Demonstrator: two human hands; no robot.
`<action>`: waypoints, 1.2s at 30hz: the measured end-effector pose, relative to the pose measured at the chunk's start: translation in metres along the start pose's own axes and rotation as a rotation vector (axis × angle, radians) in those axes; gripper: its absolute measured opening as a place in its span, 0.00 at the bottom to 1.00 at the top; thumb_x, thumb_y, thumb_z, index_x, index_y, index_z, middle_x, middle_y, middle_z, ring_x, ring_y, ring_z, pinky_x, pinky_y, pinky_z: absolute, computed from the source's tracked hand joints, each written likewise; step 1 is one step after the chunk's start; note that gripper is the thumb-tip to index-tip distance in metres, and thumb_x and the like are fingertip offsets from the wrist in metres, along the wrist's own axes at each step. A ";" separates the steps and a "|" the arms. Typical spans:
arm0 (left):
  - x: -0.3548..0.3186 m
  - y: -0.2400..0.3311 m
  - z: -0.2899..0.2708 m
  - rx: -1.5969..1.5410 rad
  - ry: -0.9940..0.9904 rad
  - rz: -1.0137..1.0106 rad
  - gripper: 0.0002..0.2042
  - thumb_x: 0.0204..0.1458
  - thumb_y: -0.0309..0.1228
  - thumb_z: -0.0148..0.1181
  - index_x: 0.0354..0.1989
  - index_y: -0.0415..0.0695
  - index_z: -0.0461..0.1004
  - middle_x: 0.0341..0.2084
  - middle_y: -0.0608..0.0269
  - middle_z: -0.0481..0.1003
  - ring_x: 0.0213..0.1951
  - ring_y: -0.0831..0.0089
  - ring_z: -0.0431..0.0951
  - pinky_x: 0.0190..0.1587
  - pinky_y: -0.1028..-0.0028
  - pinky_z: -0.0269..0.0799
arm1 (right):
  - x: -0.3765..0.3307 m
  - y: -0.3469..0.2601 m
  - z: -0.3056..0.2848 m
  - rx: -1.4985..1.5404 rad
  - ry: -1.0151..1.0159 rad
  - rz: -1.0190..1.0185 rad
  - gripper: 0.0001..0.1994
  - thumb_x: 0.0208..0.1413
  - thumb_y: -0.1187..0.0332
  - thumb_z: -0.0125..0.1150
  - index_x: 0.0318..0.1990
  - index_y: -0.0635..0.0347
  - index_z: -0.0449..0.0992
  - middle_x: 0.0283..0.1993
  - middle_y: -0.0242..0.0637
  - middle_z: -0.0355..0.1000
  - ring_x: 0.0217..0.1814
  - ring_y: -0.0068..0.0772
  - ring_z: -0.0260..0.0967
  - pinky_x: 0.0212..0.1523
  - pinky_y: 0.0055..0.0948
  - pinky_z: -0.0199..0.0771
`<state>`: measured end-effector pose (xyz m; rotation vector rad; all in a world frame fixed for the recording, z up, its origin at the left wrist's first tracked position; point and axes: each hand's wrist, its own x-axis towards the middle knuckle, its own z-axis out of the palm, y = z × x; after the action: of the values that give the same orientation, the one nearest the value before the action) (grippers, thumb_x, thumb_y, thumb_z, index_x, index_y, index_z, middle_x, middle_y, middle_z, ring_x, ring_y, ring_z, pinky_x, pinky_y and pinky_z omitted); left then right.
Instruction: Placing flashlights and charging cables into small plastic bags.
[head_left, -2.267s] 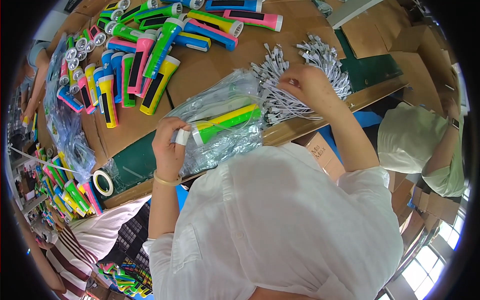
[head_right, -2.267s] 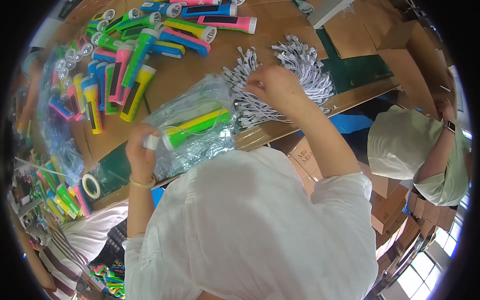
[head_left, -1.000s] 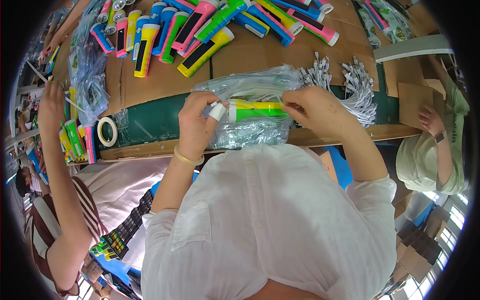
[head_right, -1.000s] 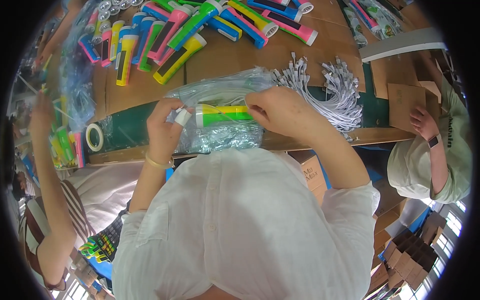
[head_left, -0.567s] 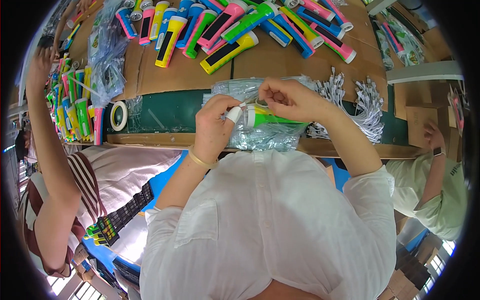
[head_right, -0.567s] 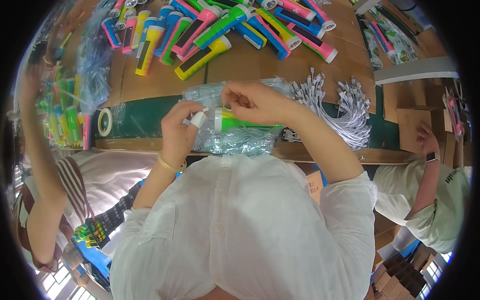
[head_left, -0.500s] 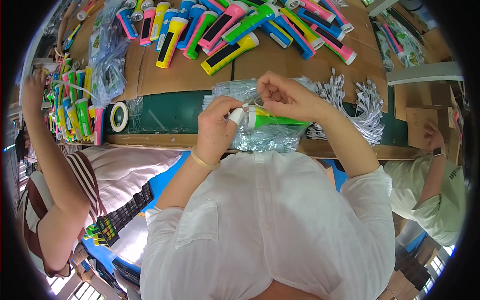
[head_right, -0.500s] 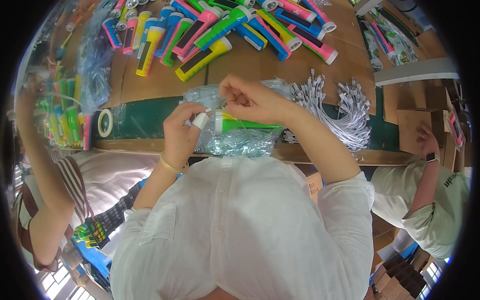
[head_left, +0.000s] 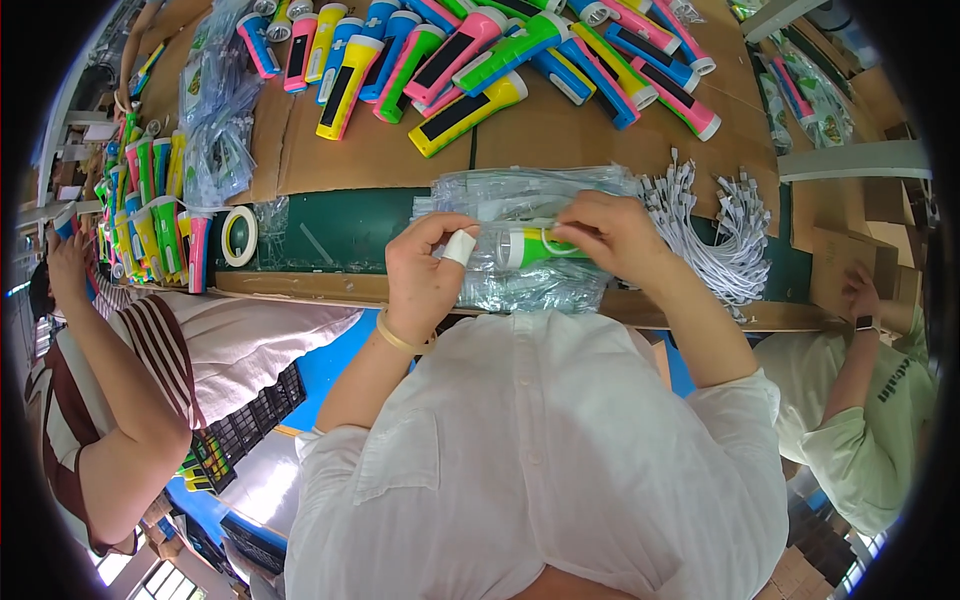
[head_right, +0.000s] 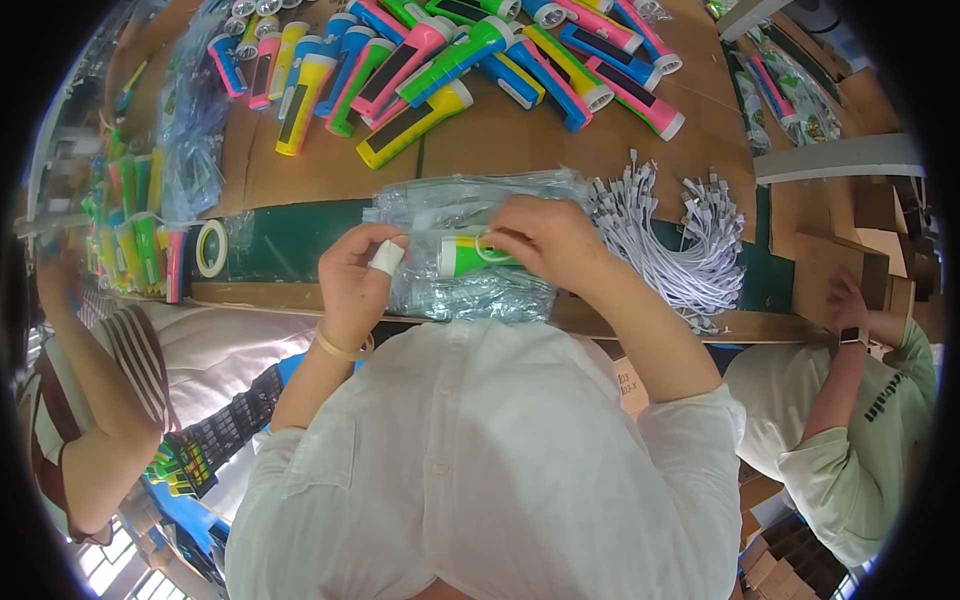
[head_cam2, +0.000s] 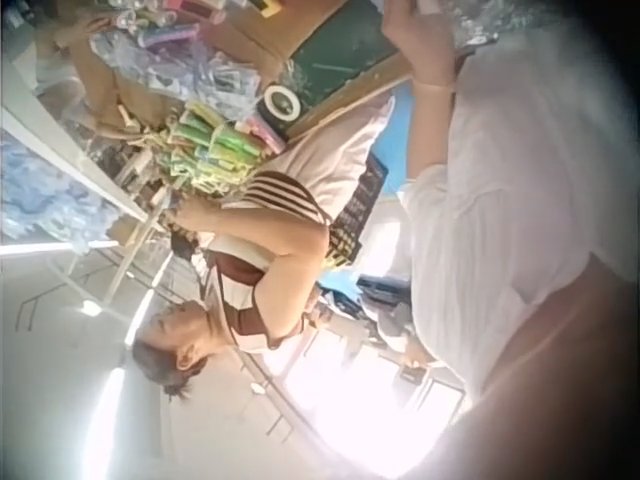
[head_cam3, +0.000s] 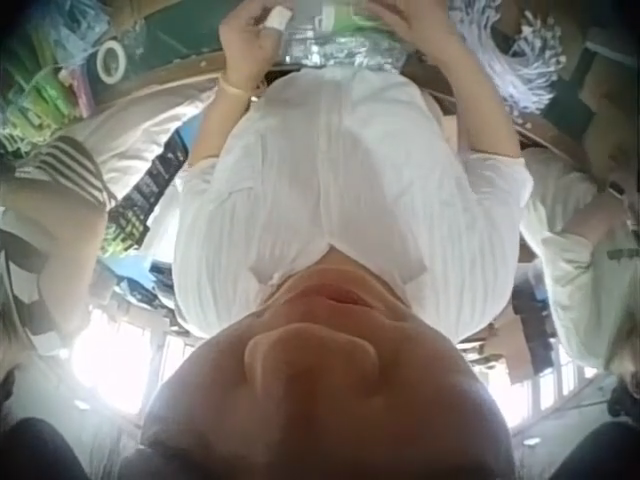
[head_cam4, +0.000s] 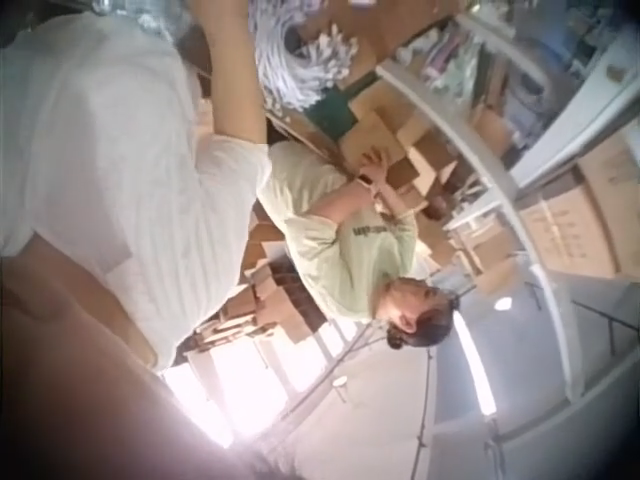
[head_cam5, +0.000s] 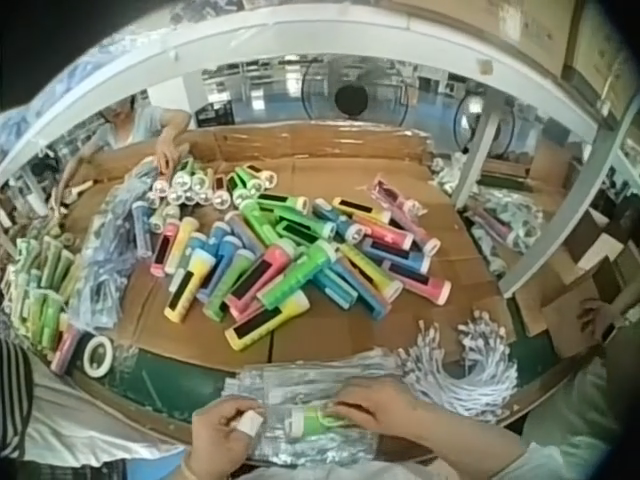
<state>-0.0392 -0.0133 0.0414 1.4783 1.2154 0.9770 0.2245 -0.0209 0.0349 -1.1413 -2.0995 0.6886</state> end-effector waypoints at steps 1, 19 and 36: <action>-0.002 -0.001 -0.004 0.008 0.013 -0.018 0.04 0.52 0.17 0.62 0.36 0.36 0.79 0.31 0.60 0.80 0.34 0.77 0.79 0.36 0.74 0.74 | -0.012 0.007 -0.011 -0.001 0.000 0.054 0.07 0.55 0.70 0.69 0.37 0.63 0.79 0.31 0.39 0.73 0.30 0.38 0.72 0.30 0.32 0.70; 0.075 0.000 0.042 0.511 -0.449 0.224 0.07 0.51 0.27 0.63 0.36 0.38 0.78 0.36 0.46 0.77 0.40 0.46 0.77 0.43 0.55 0.73 | -0.060 0.010 -0.041 -0.108 0.059 -0.034 0.09 0.49 0.72 0.70 0.37 0.59 0.76 0.30 0.37 0.71 0.31 0.42 0.69 0.31 0.36 0.71; 0.058 -0.011 0.033 0.369 -0.254 0.148 0.09 0.51 0.23 0.67 0.38 0.34 0.76 0.29 0.51 0.77 0.30 0.65 0.79 0.35 0.69 0.73 | -0.033 0.197 -0.304 -0.384 1.151 0.652 0.21 0.58 0.55 0.64 0.51 0.63 0.78 0.38 0.45 0.81 0.40 0.43 0.80 0.41 0.38 0.76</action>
<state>0.0011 0.0385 0.0235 1.9407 1.1521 0.6529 0.5678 0.0885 0.0873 -1.8543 -0.8693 -0.1757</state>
